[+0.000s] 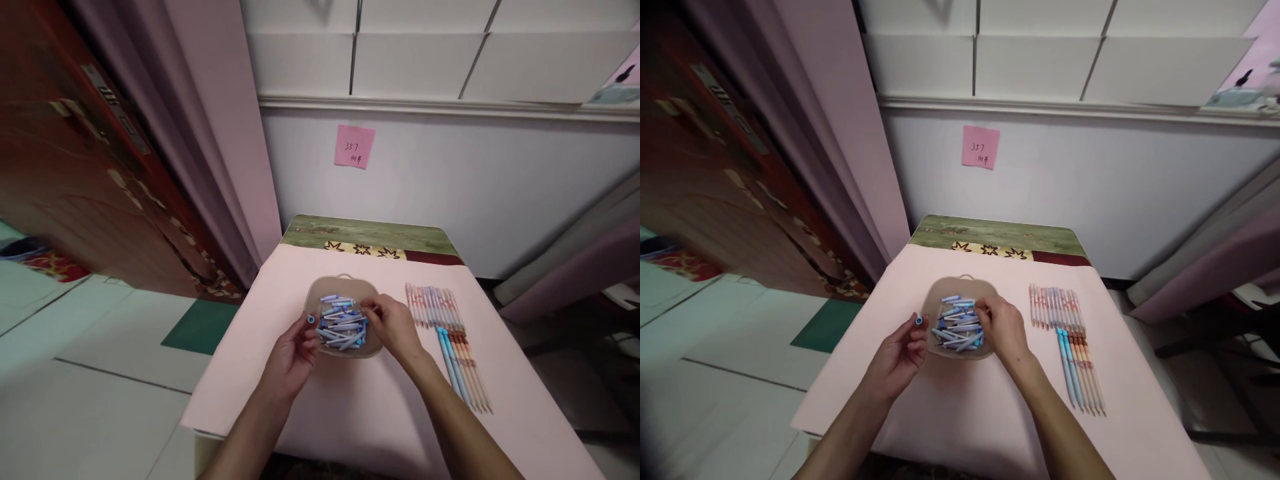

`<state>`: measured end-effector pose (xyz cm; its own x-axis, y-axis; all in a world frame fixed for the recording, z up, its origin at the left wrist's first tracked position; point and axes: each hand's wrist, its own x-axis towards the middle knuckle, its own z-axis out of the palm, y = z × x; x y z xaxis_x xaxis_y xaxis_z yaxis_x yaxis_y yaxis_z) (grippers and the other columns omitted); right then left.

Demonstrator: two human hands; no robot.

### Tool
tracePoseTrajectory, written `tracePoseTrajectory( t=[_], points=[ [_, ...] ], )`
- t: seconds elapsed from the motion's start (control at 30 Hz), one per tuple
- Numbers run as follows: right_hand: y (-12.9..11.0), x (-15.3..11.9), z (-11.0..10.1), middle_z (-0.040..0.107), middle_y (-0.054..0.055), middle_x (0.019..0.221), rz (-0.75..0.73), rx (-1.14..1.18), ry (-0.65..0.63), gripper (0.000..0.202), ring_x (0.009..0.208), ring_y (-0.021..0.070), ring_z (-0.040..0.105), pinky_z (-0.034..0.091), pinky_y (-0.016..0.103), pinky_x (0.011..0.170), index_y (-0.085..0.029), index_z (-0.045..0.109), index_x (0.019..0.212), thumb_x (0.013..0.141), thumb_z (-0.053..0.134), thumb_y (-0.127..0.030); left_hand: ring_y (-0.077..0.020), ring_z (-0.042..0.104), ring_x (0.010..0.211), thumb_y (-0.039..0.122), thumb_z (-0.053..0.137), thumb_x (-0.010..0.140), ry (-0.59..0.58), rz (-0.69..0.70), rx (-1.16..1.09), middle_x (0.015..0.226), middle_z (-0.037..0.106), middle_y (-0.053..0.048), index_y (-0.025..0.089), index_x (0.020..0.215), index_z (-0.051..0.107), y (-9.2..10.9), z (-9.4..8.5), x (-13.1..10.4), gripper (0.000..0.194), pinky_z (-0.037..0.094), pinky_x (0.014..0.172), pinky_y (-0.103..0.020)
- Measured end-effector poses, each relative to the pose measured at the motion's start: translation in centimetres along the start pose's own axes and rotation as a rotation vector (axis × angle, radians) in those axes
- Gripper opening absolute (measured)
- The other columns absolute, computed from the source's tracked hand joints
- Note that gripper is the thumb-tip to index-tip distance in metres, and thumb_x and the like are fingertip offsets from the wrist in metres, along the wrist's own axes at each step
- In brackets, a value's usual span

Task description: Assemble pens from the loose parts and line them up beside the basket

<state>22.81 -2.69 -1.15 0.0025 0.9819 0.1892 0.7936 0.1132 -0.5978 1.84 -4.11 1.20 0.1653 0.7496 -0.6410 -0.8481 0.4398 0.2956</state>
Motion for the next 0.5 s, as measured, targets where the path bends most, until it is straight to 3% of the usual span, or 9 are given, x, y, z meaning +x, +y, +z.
tracePoseTrajectory(
  t=[0.1, 0.2, 0.5],
  points=[
    [-0.4, 2.3, 1.9, 0.072, 0.004, 0.095, -0.033, -0.324, -0.235, 0.024, 0.087, 0.0175, 0.064, 0.043, 0.024, 0.072, -0.024, 0.071, 0.094, 0.088, 0.048, -0.026, -0.0023, 0.046, 0.046, 0.008, 0.048, 0.09, 0.002, 0.021, 0.014, 0.075, 0.061, -0.006, 0.008, 0.082, 0.056, 0.1, -0.6, 0.0, 0.011, 0.035, 0.034, -0.01],
    [-1.0, 4.2, 4.4, 0.073, 0.007, 0.095, -0.056, -0.392, -0.352, 0.021, 0.088, 0.0192, 0.065, 0.044, 0.024, 0.072, -0.022, 0.073, 0.09, 0.085, 0.052, -0.024, -0.0019, 0.046, 0.046, 0.008, 0.049, 0.089, 0.022, 0.048, 0.01, 0.078, 0.062, -0.007, 0.008, 0.082, 0.056, 0.8, -1.2, 0.2, 0.01, 0.035, 0.034, -0.009],
    [-2.3, 6.9, 10.5, 0.067, 0.015, 0.106, -0.099, -0.494, -0.46, 0.025, 0.097, 0.0225, 0.063, 0.048, 0.031, 0.081, -0.013, 0.067, 0.106, 0.093, 0.047, -0.022, -0.0026, 0.048, 0.046, 0.009, 0.049, 0.09, 0.013, 0.062, -0.027, 0.072, 0.061, -0.006, 0.008, 0.084, 0.057, 2.3, -2.5, 0.9, 0.01, 0.036, 0.034, -0.01]
  ],
)
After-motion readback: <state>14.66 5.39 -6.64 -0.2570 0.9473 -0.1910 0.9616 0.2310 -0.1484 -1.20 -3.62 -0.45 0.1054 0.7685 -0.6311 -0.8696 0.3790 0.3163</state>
